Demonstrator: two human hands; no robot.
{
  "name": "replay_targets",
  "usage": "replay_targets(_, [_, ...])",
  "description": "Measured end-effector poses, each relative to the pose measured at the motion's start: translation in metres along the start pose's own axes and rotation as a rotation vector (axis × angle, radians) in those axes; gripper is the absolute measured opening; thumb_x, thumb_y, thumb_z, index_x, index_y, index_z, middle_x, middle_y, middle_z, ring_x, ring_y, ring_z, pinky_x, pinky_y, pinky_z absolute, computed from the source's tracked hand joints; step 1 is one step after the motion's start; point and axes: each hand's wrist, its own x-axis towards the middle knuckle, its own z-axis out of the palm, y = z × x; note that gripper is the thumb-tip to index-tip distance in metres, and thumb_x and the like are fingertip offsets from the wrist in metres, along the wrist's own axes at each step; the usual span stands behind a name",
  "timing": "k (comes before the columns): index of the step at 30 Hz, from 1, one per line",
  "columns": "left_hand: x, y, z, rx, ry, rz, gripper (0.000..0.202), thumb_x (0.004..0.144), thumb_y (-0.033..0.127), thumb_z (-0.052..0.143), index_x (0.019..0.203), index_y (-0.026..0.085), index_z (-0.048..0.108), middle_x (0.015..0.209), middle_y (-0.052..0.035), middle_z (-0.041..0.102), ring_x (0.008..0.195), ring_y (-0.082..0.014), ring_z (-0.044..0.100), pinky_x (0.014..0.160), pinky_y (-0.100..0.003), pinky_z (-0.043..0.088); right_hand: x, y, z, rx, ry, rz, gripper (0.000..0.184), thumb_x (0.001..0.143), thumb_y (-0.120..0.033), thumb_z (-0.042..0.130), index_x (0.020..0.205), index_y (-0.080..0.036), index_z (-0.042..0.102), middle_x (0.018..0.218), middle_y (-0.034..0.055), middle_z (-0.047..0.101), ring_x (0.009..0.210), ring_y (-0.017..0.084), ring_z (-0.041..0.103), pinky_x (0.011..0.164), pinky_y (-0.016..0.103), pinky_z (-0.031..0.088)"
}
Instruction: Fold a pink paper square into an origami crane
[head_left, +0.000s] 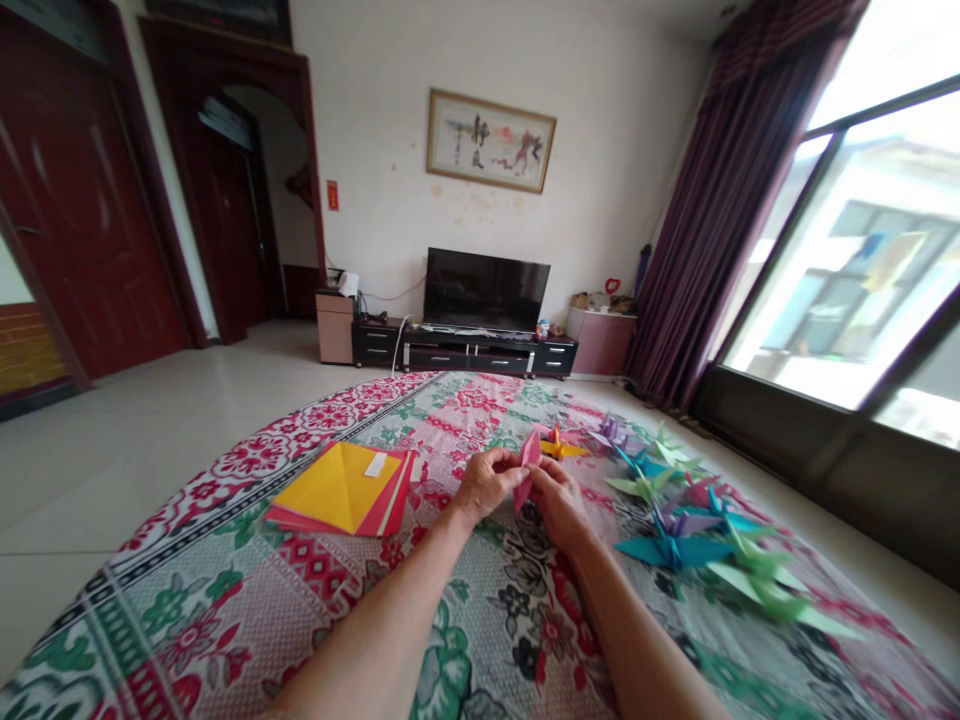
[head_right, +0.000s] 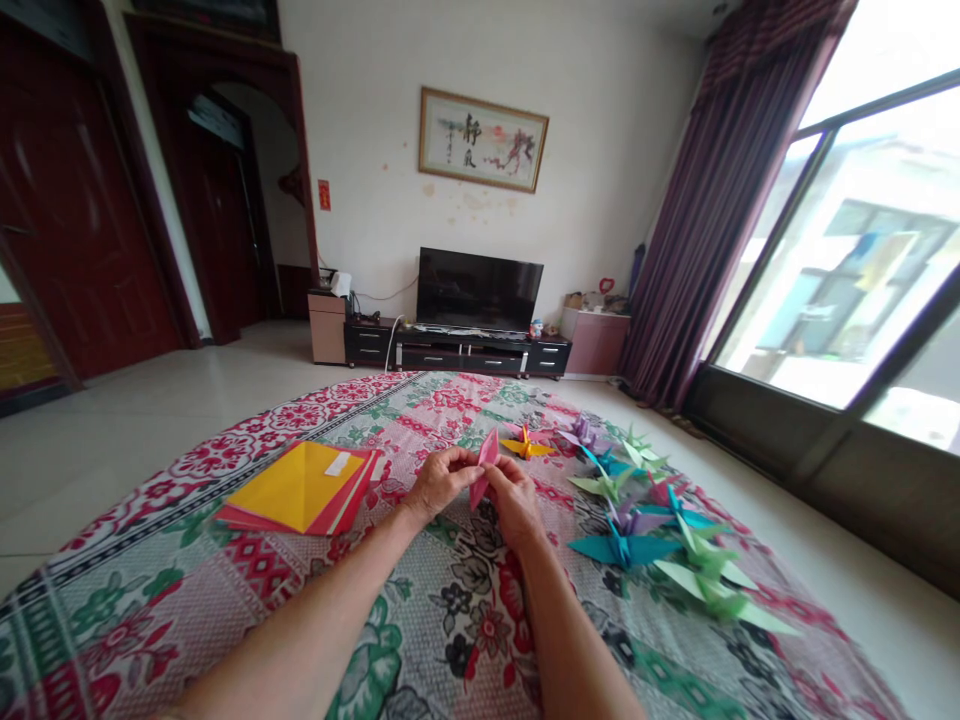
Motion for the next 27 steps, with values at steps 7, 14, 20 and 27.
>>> replay_targets(7, [0.0037,-0.0051,-0.0005,-0.347,-0.007,-0.206,0.043,0.056,0.026,0.069,0.095,0.015,0.057,0.064,0.0032,0.057,0.053,-0.0082,0.051,0.052,-0.020,0.040,-0.0035,-0.0071,0.0017,0.048,-0.105,0.064,0.022,0.067,-0.036,0.068,0.082,-0.021,0.062,0.073,-0.0001,0.066,0.063,0.014,0.060,0.058,0.026,0.047])
replay_targets(14, [0.0021,-0.0051,-0.0048,-0.306,-0.023,-0.263,0.032,0.058,0.034,0.070,0.082,0.013,0.062,0.062,0.0013,0.059,0.051,-0.0085,0.051,0.053,-0.021,0.040,-0.0018,-0.0019,0.0008,-0.008,-0.042,0.045,0.028,0.062,-0.038,0.071,0.080,-0.019,0.064,0.072,0.0003,0.066,0.061,0.015,0.059,0.059,0.026,0.047])
replay_targets(20, [0.0024,-0.0071,-0.0042,-0.318,-0.005,-0.249,0.029,0.057,0.033,0.070,0.077,0.013,0.063,0.060,0.0018,0.059,0.051,-0.0081,0.050,0.054,-0.021,0.039,-0.0031,0.0007,0.0051,-0.063,-0.043,0.023,0.026,0.065,-0.040,0.068,0.081,-0.020,0.063,0.073,-0.0004,0.066,0.060,0.013,0.058,0.058,0.024,0.045])
replay_targets(27, [0.0010,-0.0037,-0.0062,-0.319,0.012,-0.278,0.027,0.054,0.033,0.069,0.072,0.014,0.061,0.060,0.0020,0.059,0.052,-0.0088,0.051,0.054,-0.022,0.042,-0.0037,0.0005,0.0054,-0.147,-0.049,-0.001,0.031,0.062,-0.040,0.070,0.082,-0.018,0.064,0.072,-0.0002,0.065,0.059,0.012,0.055,0.057,0.023,0.042])
